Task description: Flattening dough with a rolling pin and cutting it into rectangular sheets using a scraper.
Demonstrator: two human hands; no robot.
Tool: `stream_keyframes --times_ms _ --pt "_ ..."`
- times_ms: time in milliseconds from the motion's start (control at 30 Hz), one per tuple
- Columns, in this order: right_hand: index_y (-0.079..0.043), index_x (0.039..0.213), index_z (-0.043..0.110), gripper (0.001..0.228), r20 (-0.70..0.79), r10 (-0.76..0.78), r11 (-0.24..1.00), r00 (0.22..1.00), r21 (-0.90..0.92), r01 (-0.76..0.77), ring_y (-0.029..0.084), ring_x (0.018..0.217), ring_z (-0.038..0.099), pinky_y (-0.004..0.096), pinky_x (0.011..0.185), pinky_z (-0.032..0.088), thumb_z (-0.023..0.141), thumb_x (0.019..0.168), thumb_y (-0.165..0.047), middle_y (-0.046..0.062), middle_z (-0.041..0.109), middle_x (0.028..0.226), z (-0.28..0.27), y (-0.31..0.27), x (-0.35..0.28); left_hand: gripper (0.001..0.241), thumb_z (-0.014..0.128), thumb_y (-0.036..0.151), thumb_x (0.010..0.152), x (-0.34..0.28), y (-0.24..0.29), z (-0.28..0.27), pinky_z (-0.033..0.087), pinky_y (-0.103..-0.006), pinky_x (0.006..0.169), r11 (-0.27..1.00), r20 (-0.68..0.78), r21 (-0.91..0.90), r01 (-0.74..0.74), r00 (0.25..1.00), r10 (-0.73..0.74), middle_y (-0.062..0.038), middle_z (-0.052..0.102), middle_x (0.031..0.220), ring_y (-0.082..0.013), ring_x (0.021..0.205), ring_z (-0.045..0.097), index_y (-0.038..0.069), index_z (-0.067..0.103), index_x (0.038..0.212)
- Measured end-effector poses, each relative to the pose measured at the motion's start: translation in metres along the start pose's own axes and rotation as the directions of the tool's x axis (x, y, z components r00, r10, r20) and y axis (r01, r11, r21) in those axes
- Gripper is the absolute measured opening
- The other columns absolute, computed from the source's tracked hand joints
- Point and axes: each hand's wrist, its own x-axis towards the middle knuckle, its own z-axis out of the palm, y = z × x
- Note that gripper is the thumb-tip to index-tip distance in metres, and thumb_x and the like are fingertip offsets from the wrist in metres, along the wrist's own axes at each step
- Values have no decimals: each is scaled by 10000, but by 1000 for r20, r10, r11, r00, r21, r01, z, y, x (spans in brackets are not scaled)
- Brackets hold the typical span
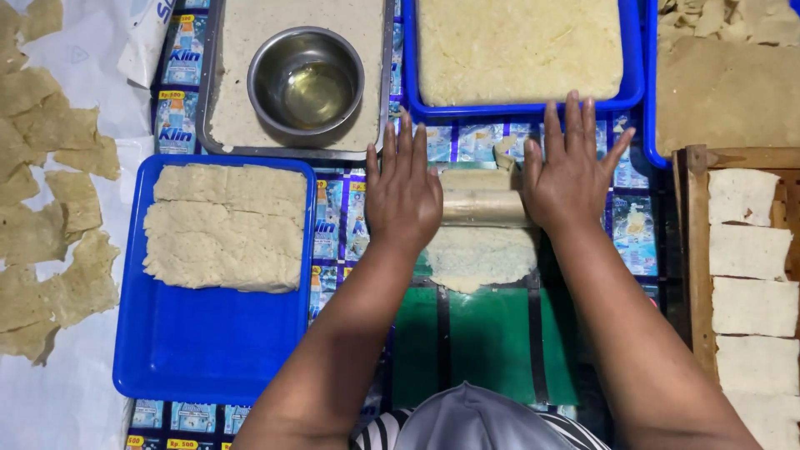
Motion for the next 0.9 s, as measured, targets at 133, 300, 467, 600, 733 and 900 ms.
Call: stream_keyframes --times_ms 133,300,467,600,733,900 --pt "17 1555 551 573 26 -2 997 1000 -75 4 428 1546 336 726 1159 1 408 1167 -380 299 437 1641 -10 -6 -62 598 292 335 1099 -58 -5 22 50 -535 1270 998 4 -35 -42 999 43 -195 180 1720 -370 1602 121 48 305 1623" --pt "13 1553 572 564 32 3 995 999 -102 0 452 1533 375 701 1177 7 421 1151 -353 307 487 1616 -12 -10 -84 599 342 357 1101 -75 -12 32 140 -499 1274 992 -97 18 -126 987 128 -168 227 1713 -357 1592 178 80 294 1630" --pt "-46 1612 473 591 92 19 1000 996 -25 -17 426 1553 260 732 1139 -14 379 1160 -416 289 398 1647 2 3 -8 580 312 353 1113 1 -4 15 98 -539 1283 997 -76 45 -58 995 61 -170 223 1714 -366 1598 161 94 305 1632" --pt "-25 1461 586 437 -34 -31 994 999 104 35 368 1467 393 626 1135 242 524 1142 -318 201 521 1527 21 30 29 540 382 453 1111 39 -10 23 229 -507 1277 994 -255 -55 -99 963 82 -173 368 1618 -361 1560 266 73 467 1485" --pt "-83 1231 702 178 -103 6 902 995 430 40 385 1218 610 510 1049 438 579 1143 -177 115 618 1185 9 60 8 542 581 640 955 25 -44 42 408 -445 1055 897 -325 -119 -425 871 369 -10 574 1151 -250 1201 577 204 555 1276" --pt "-27 1369 653 370 -76 -18 992 997 127 27 415 1284 561 522 1082 443 698 1014 -124 168 540 1302 -43 58 -79 677 856 525 707 0 -57 36 462 -422 997 813 -215 -127 -568 816 536 23 622 1081 -224 1110 619 224 585 1249"
